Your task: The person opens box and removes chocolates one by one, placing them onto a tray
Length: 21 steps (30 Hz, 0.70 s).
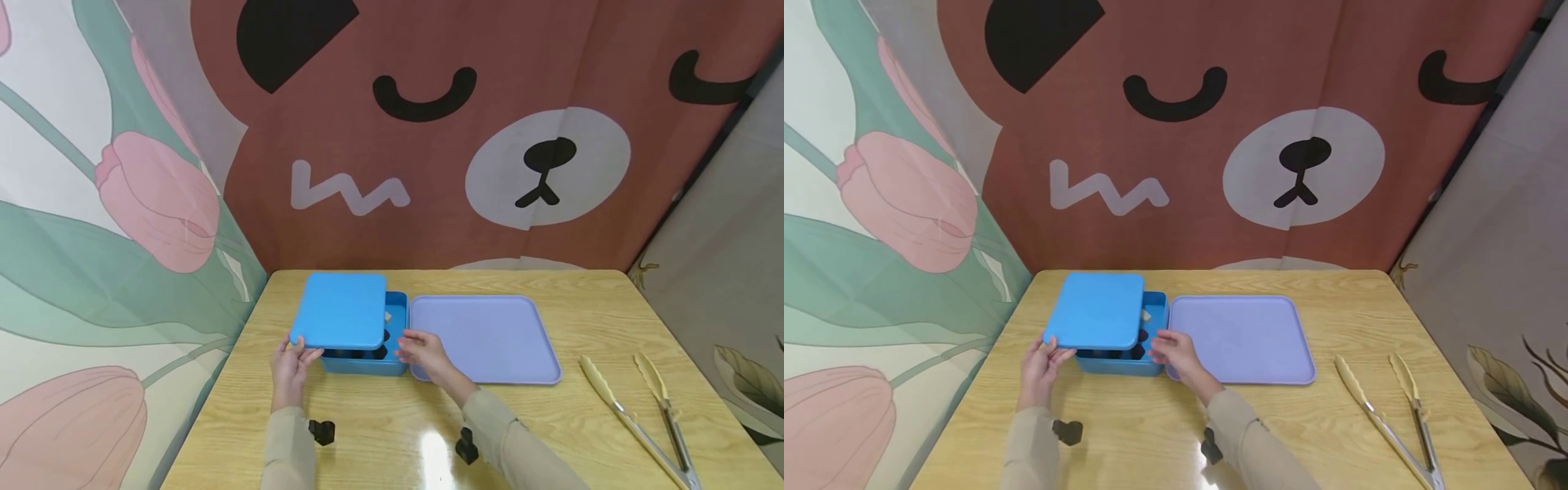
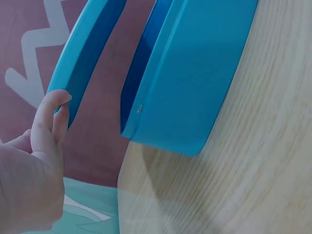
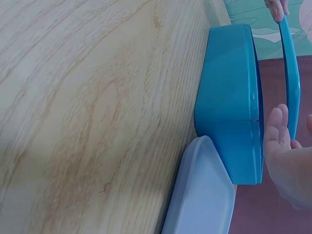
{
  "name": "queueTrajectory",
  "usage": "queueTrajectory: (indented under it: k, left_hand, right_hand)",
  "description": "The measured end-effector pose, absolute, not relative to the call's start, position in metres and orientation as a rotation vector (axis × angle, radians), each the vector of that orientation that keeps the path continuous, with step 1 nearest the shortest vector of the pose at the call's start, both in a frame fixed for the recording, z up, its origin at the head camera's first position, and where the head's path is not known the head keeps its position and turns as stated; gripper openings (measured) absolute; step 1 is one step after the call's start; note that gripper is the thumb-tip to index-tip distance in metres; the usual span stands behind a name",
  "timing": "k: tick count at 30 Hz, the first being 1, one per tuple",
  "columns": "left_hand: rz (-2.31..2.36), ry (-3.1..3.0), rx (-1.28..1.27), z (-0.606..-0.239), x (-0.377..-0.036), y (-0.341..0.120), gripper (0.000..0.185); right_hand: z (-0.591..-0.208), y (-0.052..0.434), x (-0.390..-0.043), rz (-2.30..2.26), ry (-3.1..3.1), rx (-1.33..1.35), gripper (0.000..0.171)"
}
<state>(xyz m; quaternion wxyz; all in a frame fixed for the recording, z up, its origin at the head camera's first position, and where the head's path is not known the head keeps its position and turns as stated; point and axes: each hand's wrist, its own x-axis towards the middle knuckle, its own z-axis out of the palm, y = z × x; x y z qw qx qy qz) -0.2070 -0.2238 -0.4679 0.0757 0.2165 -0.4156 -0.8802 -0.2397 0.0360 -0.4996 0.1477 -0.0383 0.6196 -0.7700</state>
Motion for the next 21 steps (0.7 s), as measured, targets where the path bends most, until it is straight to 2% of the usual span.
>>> queueTrajectory:
  k: [21]
  left_hand:
    - [-2.599,-1.076,0.637,-0.467,-0.193,-0.260,0.058]
  right_hand:
    - [-0.516,0.057,-0.236,-2.219,1.742,-0.112,0.048]
